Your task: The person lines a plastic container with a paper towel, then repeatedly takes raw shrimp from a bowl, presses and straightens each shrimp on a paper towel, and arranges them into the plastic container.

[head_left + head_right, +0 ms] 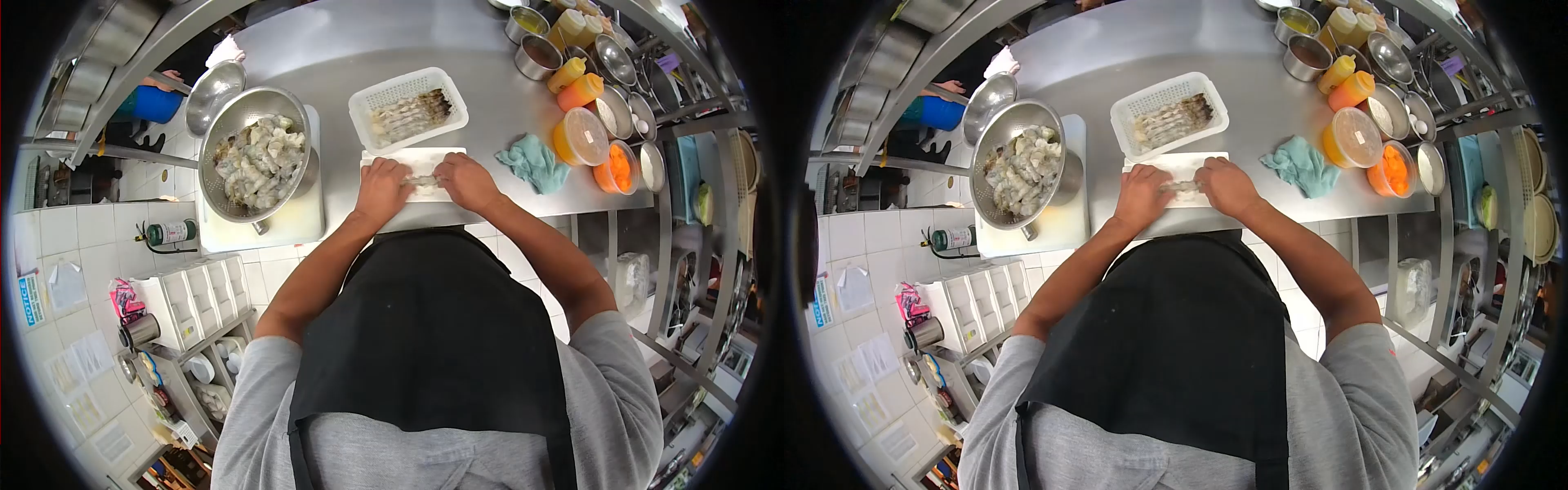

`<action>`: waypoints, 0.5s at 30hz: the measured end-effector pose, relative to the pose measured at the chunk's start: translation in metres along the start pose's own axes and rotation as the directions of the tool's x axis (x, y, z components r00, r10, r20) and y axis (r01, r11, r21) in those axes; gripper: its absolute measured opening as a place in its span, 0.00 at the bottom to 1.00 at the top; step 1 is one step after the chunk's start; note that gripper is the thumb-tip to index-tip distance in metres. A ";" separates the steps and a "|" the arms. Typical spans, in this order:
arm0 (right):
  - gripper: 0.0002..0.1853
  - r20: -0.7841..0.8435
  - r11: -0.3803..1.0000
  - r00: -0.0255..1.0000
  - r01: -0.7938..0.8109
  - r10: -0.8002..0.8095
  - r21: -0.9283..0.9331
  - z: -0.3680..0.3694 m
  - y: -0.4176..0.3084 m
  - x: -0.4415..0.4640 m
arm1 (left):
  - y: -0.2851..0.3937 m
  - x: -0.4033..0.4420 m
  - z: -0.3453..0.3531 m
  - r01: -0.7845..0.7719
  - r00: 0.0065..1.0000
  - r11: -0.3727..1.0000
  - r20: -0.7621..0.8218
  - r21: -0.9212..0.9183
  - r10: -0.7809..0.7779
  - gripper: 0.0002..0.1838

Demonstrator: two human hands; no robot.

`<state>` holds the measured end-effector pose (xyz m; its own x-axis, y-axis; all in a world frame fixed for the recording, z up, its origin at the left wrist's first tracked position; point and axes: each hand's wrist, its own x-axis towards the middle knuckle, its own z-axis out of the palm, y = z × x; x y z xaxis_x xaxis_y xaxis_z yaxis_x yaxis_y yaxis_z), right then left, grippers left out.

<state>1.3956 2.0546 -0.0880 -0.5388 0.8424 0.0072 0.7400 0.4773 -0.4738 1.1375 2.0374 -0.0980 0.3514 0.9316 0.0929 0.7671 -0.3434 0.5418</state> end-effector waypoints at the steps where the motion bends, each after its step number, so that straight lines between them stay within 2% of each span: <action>1: 0.14 -0.005 1.000 1.000 0.009 -0.009 0.013 0.004 0.003 -0.002 | -0.007 0.001 0.004 -0.005 0.999 1.000 0.036 0.002 0.005 0.20; 5: 0.10 -0.051 0.999 0.999 0.013 -0.010 0.052 0.002 0.001 -0.005 | -0.010 0.001 -0.004 -0.015 0.998 0.998 0.065 0.060 0.011 0.15; 8: 0.08 -0.089 0.997 0.996 0.033 -0.027 0.073 0.002 0.001 -0.005 | 0.005 0.008 0.000 -0.044 0.998 0.999 -0.039 -0.003 0.043 0.16; 11: 0.07 -0.090 0.995 0.994 0.065 -0.059 0.069 0.005 0.007 -0.003 | 0.024 0.017 0.018 -0.085 0.995 0.996 -0.046 -0.025 0.084 0.16; 15: 0.05 -0.085 0.995 0.993 0.081 -0.076 0.055 0.006 0.009 -0.001 | 0.028 0.019 0.038 -0.074 0.997 0.996 -0.022 -0.044 0.073 0.11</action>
<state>1.4002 2.0565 -0.0980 -0.5576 0.8217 0.1178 0.6706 0.5295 -0.5196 1.1861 2.0412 -0.1133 0.3946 0.9064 0.1508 0.7148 -0.4059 0.5695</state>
